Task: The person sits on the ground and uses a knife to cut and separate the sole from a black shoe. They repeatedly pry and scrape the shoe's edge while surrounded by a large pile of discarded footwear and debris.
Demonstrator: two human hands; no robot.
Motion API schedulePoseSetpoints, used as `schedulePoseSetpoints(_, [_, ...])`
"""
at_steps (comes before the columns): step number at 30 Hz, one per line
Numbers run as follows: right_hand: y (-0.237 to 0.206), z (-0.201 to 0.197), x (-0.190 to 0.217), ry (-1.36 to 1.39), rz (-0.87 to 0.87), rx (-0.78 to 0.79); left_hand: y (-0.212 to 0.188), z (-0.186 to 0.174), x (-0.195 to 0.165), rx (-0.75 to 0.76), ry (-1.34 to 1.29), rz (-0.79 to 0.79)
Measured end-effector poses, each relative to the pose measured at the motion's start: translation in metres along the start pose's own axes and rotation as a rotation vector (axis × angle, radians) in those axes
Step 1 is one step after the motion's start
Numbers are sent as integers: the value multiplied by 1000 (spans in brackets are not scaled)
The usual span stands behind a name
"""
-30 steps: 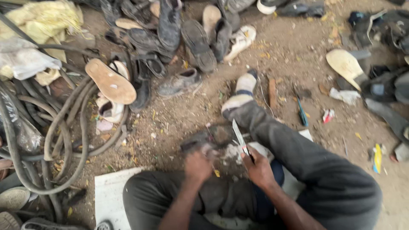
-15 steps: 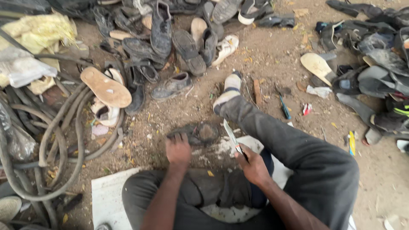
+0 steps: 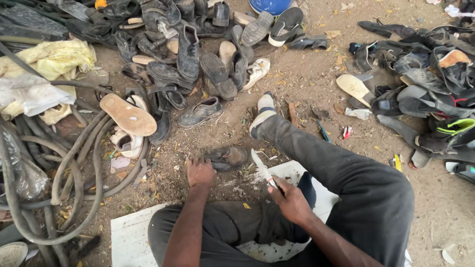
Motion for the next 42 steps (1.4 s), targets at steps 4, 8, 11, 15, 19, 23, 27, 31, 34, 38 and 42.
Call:
schedulePoseSetpoints(4, [-13,4,37,-16,-134,42,-1,-3,-20,72,64,11])
schedulePoseSetpoints(8, [-12,18,33,-49,-67,112,0,-1,-60,34,-21,42])
schedulePoseSetpoints(11, [0,28,13,-119,-37,110,-4,-5,-76,-253,-73,41])
schedulePoseSetpoints(15, [28,41,-25,-287,55,127,-16,2,-83,-463,-281,242])
schedulePoseSetpoints(19, [50,42,-55,-523,82,91,-15,7,-78,-523,-325,234])
schedulePoseSetpoints(23, [59,41,-87,-400,187,75,-1,13,-78,-240,-337,113])
schedulePoseSetpoints(27, [72,45,-101,-238,120,-22,-1,7,-75,-203,-323,63])
schedulePoseSetpoints(31, [73,54,-123,-157,229,24,-6,7,-67,-284,-503,97])
schedulePoseSetpoints(34, [65,56,-136,-108,304,93,-7,11,-61,-371,-597,103])
schedulePoseSetpoints(38, [74,51,-142,-71,216,91,-6,16,-59,-442,-717,143])
schedulePoseSetpoints(42, [102,54,-140,-121,77,94,-8,18,-60,-448,-731,159])
Point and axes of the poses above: each hand's wrist, its own y-axis towards the middle knuckle, its own z-axis out of the palm, x = y × z, the point moved 7 cm from there along y, towards the middle knuckle, and after that the axes turned 2 degrees about x, right-handed, at the moved point
